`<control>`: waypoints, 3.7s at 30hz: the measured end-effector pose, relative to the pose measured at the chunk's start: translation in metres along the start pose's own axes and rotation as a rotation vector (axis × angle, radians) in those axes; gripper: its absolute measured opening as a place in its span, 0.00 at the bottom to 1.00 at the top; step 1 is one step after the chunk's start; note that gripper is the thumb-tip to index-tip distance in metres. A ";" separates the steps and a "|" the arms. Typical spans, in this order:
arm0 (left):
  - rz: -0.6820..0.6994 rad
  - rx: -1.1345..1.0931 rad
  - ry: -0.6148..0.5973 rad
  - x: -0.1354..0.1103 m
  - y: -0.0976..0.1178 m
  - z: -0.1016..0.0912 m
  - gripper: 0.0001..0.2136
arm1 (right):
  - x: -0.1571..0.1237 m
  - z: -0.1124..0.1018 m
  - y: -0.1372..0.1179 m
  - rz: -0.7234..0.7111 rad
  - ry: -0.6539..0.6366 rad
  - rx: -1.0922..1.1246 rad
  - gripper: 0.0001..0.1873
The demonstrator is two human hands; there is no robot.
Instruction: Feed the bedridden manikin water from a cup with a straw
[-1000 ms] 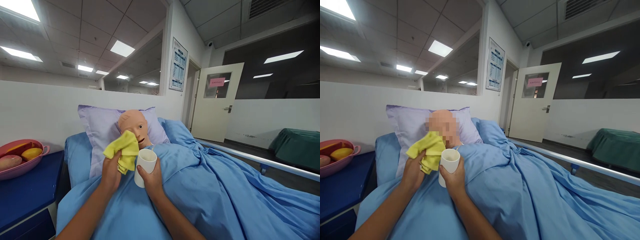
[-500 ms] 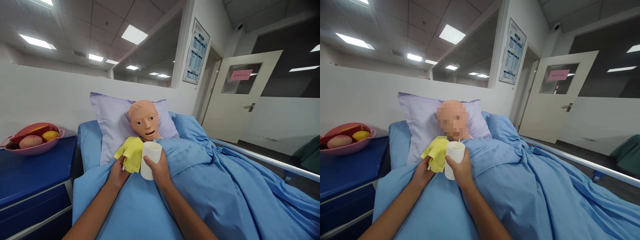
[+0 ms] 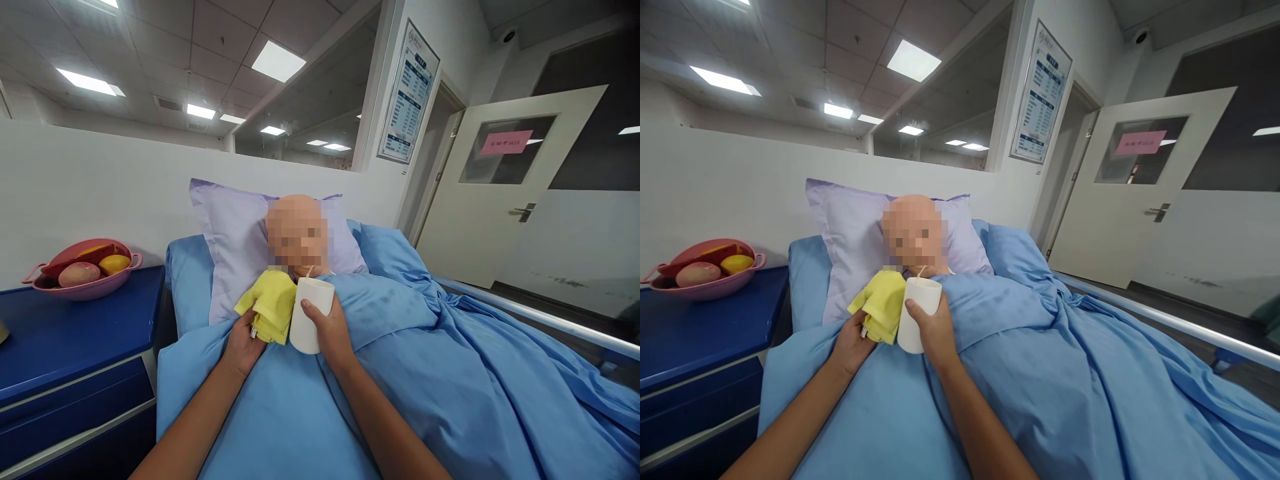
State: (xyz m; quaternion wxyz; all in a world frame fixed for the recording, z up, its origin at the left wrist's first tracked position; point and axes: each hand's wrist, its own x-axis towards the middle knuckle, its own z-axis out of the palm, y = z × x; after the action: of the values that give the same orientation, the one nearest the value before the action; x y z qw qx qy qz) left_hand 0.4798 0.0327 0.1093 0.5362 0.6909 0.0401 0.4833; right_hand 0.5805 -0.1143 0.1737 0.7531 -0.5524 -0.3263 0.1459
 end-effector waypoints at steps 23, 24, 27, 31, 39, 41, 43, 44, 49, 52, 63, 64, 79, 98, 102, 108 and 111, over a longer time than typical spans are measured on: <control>-0.608 -1.051 0.372 0.001 0.033 0.014 0.17 | 0.005 -0.001 0.002 0.105 0.084 0.106 0.30; -0.605 -1.057 0.360 0.001 0.033 0.013 0.17 | 0.005 -0.001 0.003 0.094 0.083 0.085 0.30; -0.610 -1.067 0.367 0.001 0.032 0.013 0.17 | 0.004 -0.001 0.004 0.071 0.062 0.050 0.30; -0.612 -1.065 0.364 0.001 0.030 0.013 0.18 | 0.003 0.000 0.003 0.046 0.041 0.065 0.37; -0.602 -1.065 0.344 -0.001 0.028 0.012 0.20 | 0.001 0.002 0.003 0.038 0.055 0.147 0.43; -0.607 -1.076 0.345 0.000 0.029 0.012 0.20 | 0.000 0.002 0.002 0.030 0.062 0.179 0.42; -0.605 -1.080 0.329 0.000 0.030 0.013 0.20 | -0.001 0.002 0.001 0.018 0.069 0.196 0.43; -0.603 -1.076 0.326 0.000 0.030 0.013 0.20 | -0.001 0.001 0.001 0.011 0.073 0.199 0.43; -0.614 -1.057 0.344 0.001 0.032 0.014 0.20 | 0.000 0.000 0.000 0.007 0.088 0.207 0.42; -0.618 -1.060 0.348 0.001 0.033 0.014 0.19 | 0.000 0.000 0.001 0.006 0.075 0.189 0.40; -0.625 -1.025 0.343 0.001 0.035 0.014 0.21 | -0.002 0.001 0.001 0.012 0.093 0.114 0.36; -0.623 -1.027 0.332 0.000 0.035 0.014 0.21 | -0.002 0.001 0.000 0.014 0.093 0.114 0.36; -0.643 -1.044 0.315 0.000 0.043 0.015 0.19 | -0.006 0.002 -0.001 -0.027 0.064 0.056 0.37; -0.653 -1.021 0.254 -0.001 0.048 0.016 0.17 | -0.008 0.003 0.002 -0.043 0.046 0.043 0.40; -0.645 -1.014 0.246 -0.001 0.045 0.015 0.19 | -0.008 0.002 0.005 -0.074 0.048 0.047 0.39; -0.684 -1.026 0.277 -0.001 0.045 0.015 0.21 | -0.007 0.002 0.003 -0.094 -0.007 0.039 0.37; -0.688 -1.044 0.287 -0.001 0.046 0.016 0.20 | -0.007 0.000 0.000 -0.022 -0.091 0.058 0.32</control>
State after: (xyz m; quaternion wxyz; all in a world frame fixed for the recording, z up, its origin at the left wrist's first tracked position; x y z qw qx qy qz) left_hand 0.4691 0.0014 0.1452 0.9158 0.2147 0.0904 0.3271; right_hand 0.5753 -0.1178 0.1715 0.7547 -0.5195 -0.3619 0.1720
